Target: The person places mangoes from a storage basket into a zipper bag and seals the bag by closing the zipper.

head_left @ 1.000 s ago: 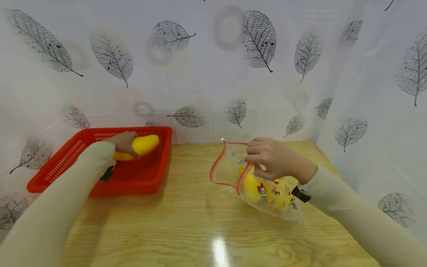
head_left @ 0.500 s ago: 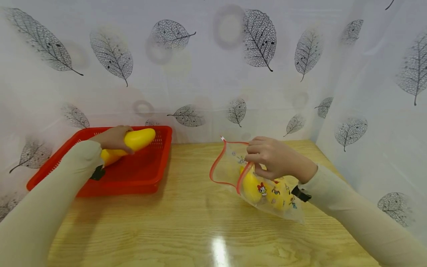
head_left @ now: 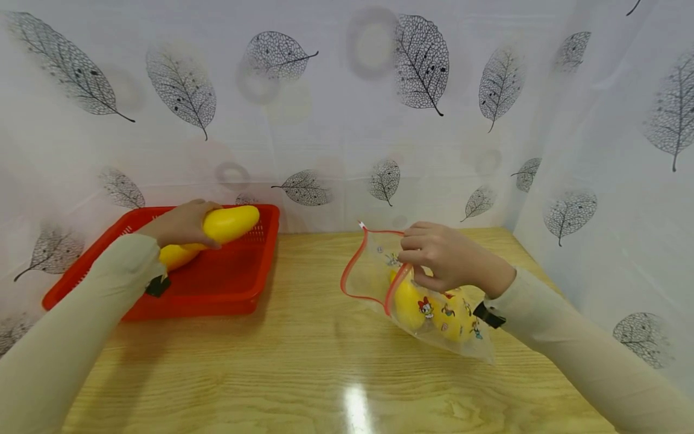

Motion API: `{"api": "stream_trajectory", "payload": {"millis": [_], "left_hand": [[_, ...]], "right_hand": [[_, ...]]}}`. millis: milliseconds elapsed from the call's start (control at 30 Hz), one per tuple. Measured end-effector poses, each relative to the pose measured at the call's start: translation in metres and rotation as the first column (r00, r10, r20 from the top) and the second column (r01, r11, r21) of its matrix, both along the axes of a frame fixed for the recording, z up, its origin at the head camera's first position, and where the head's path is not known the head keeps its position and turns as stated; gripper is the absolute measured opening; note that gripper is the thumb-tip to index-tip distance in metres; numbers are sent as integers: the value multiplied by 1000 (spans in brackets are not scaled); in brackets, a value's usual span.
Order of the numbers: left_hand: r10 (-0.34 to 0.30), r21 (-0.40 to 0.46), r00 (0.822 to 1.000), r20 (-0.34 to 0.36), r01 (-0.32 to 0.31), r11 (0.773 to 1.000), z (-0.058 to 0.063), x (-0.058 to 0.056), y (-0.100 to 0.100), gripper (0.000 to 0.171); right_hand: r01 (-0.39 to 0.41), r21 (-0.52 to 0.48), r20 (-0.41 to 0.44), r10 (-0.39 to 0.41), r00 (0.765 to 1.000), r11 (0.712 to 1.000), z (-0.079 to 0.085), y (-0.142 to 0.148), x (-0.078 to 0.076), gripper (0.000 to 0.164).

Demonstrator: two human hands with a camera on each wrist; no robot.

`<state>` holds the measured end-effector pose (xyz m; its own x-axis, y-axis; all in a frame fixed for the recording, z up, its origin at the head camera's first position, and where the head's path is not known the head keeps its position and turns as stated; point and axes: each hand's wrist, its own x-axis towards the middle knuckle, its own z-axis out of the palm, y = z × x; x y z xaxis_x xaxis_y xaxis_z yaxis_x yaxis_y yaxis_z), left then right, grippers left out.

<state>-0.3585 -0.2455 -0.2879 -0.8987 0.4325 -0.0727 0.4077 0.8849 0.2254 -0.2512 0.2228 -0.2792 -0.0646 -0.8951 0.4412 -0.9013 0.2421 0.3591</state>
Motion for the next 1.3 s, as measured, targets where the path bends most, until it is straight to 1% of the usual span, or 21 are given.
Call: {"api": "stream_trajectory", "payload": {"millis": [233, 500, 700, 833, 900, 1033, 1133, 1300], "left_hand": [[-3, -13, 999, -41, 2, 1000, 3, 12, 17, 92], [-1, -4, 997, -77, 0, 1000, 9, 25, 31, 92], [-9, 41, 994, -105, 14, 999, 12, 39, 44, 90], [-37, 57, 989, -142, 46, 997, 14, 47, 55, 89], [-62, 57, 984, -168, 73, 996, 15, 51, 61, 90], [-89, 74, 974, -206, 106, 992, 16, 59, 73, 86], [-100, 81, 966, -237, 123, 989, 17, 65, 80, 83], [-150, 83, 950, -274, 178, 980, 19, 75, 90, 82]], "right_hand": [[0, -1, -1, 0, 1000, 1000, 0, 0, 0, 10], [0, -2, -1, 0, 1000, 1000, 0, 0, 0, 9], [-3, -4, -4, 3, 1000, 1000, -1, 1, 0, 10], [-7, -4, -3, 7, 1000, 1000, -1, 0, 0, 9], [-7, -3, -2, 7, 1000, 1000, -1, 0, 0, 9], [-7, -2, -3, 7, 1000, 1000, -1, 0, -1, 8], [-4, 0, -7, 4, 1000, 1000, -1, -1, -1, 8], [1, 8, -16, -1, 1000, 1000, -1, -1, 0, 6]]}}
